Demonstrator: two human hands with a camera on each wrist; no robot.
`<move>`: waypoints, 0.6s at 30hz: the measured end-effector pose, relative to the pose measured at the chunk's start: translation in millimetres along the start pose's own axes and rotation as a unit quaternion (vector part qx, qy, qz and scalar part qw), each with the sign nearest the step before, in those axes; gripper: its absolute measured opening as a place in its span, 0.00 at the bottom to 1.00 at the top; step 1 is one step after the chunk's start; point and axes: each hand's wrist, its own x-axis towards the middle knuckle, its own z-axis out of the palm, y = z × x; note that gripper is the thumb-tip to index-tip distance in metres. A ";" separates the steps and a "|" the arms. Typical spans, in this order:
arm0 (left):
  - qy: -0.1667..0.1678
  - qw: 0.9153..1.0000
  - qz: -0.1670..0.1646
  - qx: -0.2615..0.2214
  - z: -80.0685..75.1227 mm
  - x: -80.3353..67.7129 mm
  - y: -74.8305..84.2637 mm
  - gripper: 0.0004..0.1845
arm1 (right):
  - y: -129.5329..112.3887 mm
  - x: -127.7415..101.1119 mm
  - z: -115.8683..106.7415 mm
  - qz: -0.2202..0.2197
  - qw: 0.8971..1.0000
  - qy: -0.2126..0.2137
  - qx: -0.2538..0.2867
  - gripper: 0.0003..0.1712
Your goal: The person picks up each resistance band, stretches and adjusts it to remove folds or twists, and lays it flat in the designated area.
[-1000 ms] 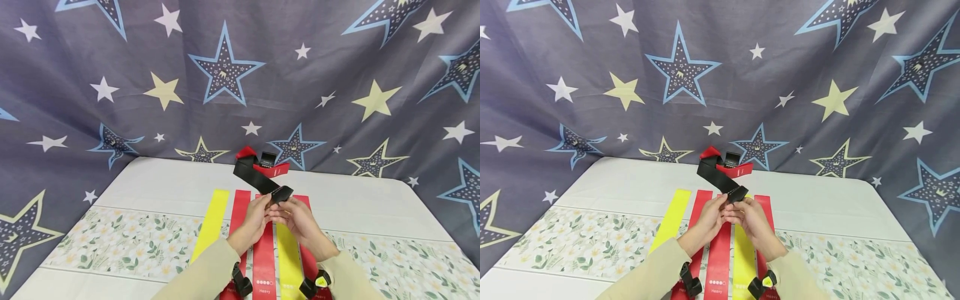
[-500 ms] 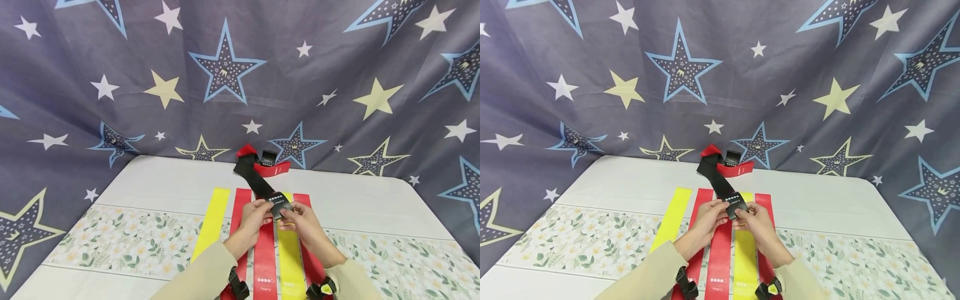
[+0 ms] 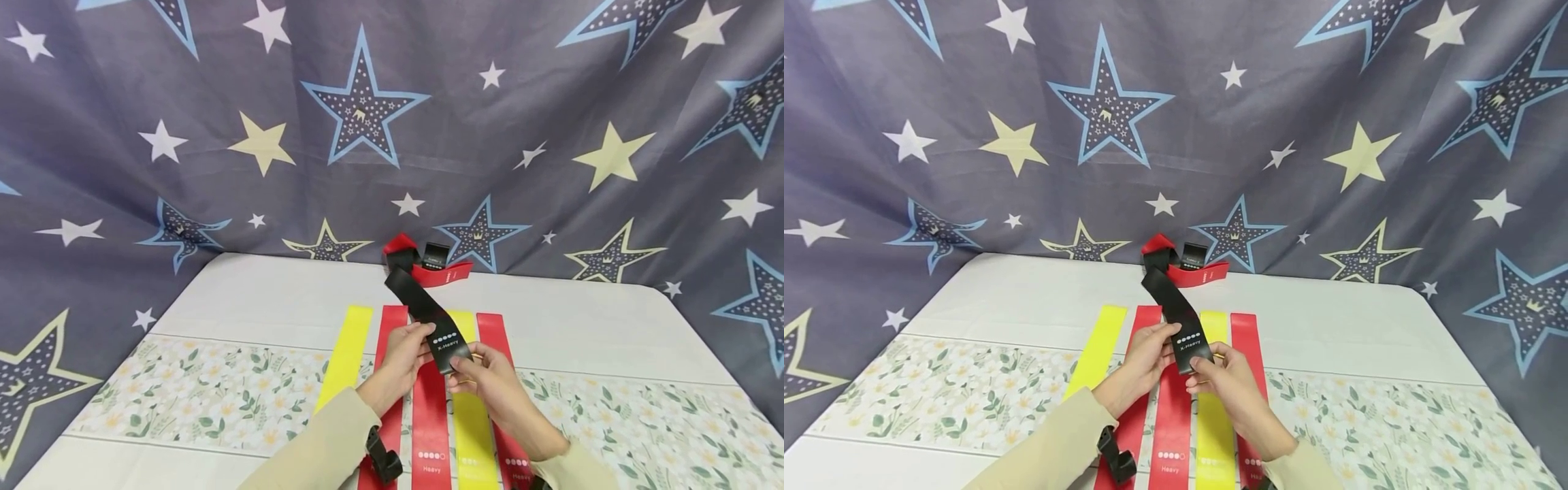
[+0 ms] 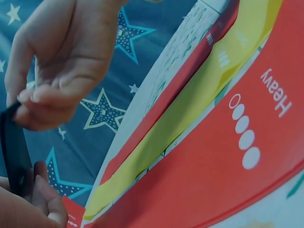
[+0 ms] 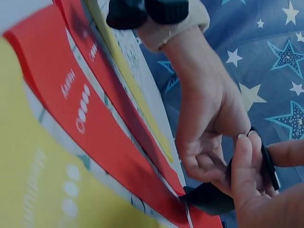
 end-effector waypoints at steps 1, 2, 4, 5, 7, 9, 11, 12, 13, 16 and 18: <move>0.001 1.000 0.001 -0.001 0.1 0.8 -0.2 0.17 | -0.1 -2.1 -0.3 0.000 1.000 -0.006 0.000 0.18; 0.002 1.000 0.004 -0.002 0.1 1.5 -0.4 0.17 | -0.2 -4.4 -0.5 0.000 1.000 -0.011 0.001 0.18; 0.004 1.000 0.006 -0.004 0.6 3.2 -0.2 0.16 | 0.0 -8.4 -1.2 -0.001 1.000 -0.022 0.000 0.18; 0.006 1.000 0.007 -0.005 0.9 4.2 -0.2 0.16 | 0.4 -10.2 -1.4 -0.002 1.000 -0.026 0.000 0.17; 0.007 1.000 0.010 -0.002 1.5 7.1 -0.1 0.16 | 1.4 -12.8 -1.8 -0.003 1.000 -0.031 0.000 0.17; 0.010 1.000 0.012 0.002 2.2 10.9 1.0 0.16 | 2.9 -14.4 -1.8 0.000 1.000 -0.031 0.000 0.17; 0.013 1.000 0.016 0.009 2.1 15.2 1.9 0.16 | 4.8 -15.2 -1.5 0.006 1.000 -0.026 0.001 0.17; 0.014 1.000 0.016 0.013 2.0 17.4 2.7 0.16 | 5.9 -15.6 -1.4 0.008 1.000 -0.025 0.001 0.17; 0.015 1.000 0.014 0.017 1.6 19.6 3.4 0.17 | 6.9 -16.1 -1.3 0.010 1.000 -0.024 0.001 0.17; 0.017 0.999 0.007 0.029 -0.4 26.4 4.9 0.17 | 9.6 -18.3 -1.4 0.010 1.000 -0.025 0.004 0.15; 0.019 0.999 -0.002 0.034 -1.6 30.7 6.5 0.17 | 10.7 -20.5 -1.6 0.007 0.999 -0.030 0.006 0.14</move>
